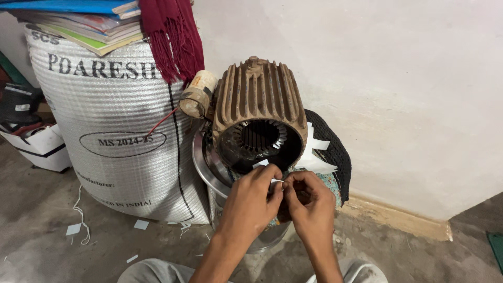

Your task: The person folds small white paper strips and inserts them one by one into the slots of a motor stator resting on a metal container. The person repeats this process for multiple strips, occasionally adjusting the motor's position.

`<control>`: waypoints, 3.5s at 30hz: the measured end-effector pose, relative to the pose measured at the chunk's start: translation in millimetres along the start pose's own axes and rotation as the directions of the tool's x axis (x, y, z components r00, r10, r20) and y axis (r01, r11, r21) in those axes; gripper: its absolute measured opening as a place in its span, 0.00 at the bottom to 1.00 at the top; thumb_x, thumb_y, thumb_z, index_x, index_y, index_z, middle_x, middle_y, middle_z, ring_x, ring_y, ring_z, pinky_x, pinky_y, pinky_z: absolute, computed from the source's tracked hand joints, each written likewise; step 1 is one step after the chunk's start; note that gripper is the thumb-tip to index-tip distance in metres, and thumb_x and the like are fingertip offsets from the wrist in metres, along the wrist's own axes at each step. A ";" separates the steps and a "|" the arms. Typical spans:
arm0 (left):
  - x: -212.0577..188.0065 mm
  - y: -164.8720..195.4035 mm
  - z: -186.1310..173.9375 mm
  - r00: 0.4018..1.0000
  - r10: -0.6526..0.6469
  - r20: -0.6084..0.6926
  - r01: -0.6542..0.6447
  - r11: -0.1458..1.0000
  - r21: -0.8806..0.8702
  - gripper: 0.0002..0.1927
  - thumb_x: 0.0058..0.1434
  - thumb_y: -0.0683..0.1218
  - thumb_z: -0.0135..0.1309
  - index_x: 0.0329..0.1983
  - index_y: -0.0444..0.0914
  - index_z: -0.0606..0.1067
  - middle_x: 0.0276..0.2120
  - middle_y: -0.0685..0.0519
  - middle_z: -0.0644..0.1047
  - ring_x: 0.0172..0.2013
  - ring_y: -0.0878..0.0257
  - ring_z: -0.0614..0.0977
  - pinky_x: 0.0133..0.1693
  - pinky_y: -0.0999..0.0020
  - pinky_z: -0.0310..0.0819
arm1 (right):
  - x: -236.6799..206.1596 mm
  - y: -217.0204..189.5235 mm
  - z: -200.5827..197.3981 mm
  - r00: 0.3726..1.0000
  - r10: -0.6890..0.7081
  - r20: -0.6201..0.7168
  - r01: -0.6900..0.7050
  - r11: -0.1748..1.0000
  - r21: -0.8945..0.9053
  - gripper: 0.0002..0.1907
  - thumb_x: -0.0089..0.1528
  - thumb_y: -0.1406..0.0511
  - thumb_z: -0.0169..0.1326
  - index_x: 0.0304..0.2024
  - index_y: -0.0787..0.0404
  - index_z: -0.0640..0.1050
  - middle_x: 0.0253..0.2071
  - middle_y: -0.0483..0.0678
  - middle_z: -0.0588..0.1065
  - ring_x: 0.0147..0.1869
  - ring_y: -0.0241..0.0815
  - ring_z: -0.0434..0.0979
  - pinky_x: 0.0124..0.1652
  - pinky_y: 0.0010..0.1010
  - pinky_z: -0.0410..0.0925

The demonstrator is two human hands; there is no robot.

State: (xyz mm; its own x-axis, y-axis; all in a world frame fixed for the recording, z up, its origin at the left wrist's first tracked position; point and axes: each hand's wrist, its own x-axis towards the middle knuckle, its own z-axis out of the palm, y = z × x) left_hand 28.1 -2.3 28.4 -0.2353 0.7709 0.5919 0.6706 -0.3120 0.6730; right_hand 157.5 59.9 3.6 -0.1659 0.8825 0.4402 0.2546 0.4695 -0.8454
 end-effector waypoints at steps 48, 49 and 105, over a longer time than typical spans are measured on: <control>-25.8 -39.9 29.3 0.940 0.097 -0.327 -0.189 0.947 -0.261 0.08 0.53 0.35 0.62 0.34 0.34 0.75 0.33 0.54 0.80 0.32 0.70 0.83 0.31 0.75 0.79 | -2.7 7.2 7.7 0.994 0.067 -0.084 -0.069 0.997 -0.025 0.04 0.60 0.71 0.58 0.37 0.65 0.82 0.27 0.42 0.80 0.27 0.30 0.78 0.28 0.23 0.71; -27.3 -39.7 28.1 0.949 0.047 -0.311 -0.138 0.951 -0.277 0.07 0.53 0.35 0.62 0.33 0.34 0.75 0.32 0.54 0.80 0.30 0.71 0.83 0.29 0.75 0.78 | -2.9 8.1 7.2 0.995 0.055 -0.085 -0.053 0.998 0.019 0.04 0.61 0.71 0.58 0.37 0.66 0.81 0.27 0.42 0.80 0.28 0.29 0.78 0.30 0.23 0.71; -9.5 36.1 -13.2 0.996 0.007 -0.088 -0.038 0.933 -0.357 0.12 0.61 0.39 0.59 0.47 0.35 0.76 0.39 0.50 0.80 0.37 0.63 0.84 0.36 0.68 0.80 | -7.5 -26.6 -43.5 0.997 0.083 0.006 -0.082 0.964 0.251 0.06 0.62 0.73 0.60 0.41 0.69 0.82 0.32 0.50 0.81 0.33 0.35 0.78 0.32 0.26 0.71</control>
State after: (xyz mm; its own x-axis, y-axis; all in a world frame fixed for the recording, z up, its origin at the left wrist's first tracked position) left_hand 45.3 -28.3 53.0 -0.2921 0.7168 0.6332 0.3837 -0.5186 0.7641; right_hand 193.4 42.0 35.9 -0.1504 0.9180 0.3668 0.0197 0.3738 -0.9273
